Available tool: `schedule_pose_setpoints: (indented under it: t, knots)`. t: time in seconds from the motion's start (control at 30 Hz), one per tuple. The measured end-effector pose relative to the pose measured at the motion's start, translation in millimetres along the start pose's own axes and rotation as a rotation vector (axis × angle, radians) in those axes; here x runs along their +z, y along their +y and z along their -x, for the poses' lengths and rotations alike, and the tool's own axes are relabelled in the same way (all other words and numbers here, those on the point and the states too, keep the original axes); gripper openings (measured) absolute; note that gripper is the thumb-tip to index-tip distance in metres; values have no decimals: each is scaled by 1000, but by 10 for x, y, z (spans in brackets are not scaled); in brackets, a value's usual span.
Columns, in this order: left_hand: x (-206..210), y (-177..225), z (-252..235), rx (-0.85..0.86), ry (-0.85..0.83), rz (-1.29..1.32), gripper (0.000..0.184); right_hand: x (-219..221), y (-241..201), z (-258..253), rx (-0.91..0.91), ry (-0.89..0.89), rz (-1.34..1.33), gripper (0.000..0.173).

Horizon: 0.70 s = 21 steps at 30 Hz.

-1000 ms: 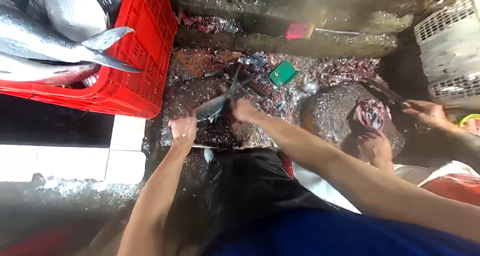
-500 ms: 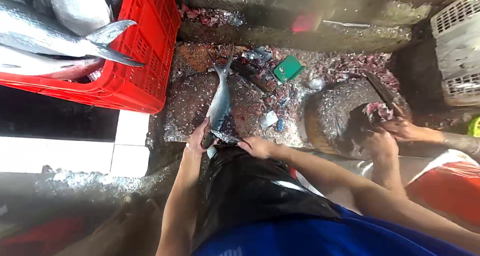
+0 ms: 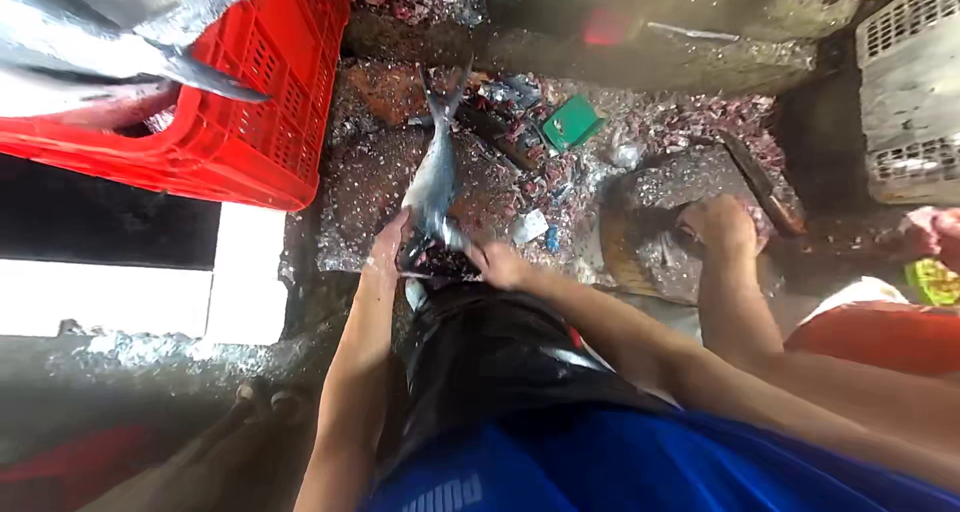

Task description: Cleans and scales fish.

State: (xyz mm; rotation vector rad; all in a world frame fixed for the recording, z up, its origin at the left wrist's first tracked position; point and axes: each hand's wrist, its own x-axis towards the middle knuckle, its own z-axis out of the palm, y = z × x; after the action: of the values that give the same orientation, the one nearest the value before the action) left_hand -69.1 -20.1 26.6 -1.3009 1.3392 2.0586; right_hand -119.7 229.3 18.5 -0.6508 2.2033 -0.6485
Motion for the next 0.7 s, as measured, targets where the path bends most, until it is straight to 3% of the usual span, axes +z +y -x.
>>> schedule_pose_setpoints:
  t: [0.07,0.17,0.23,0.3,0.37,0.4,0.47,0.53,0.6,0.63,0.7]
  knots:
    - [-79,103,-35,70,-4,-60,58,-291,-52,94,-104,-158,100,55]
    - [-33,11,-128,54,0,-50,64,-423,39,-134,51,8,46,52]
    - [25,37,-59,43,45,-69,70,-209,40,-186,79,-21,58,56]
    - [-110,69,-42,35,3,-105,75,-30,13,91,-62,-203,136,58]
    - [-163,119,-29,69,-61,-87,61,-163,-36,229,-167,-273,224,58]
    - [-183,101,6,114,-82,-117,54,-270,-64,276,-133,-231,188,60]
    - [-226,95,59,392,-11,-403,51,-620,-124,189,-63,-15,9,57]
    - [-203,87,235,626,247,-979,79,-970,-192,18,-12,175,-232,54]
    - [-182,-41,315,545,458,-1229,97,-1273,-307,-235,-1,269,-440,53]
    - [-231,-114,288,476,467,-1154,100,-1323,-327,-371,20,285,-456,50]
    - [-372,-190,214,420,357,-647,101,-1029,-428,-517,134,214,-259,42]
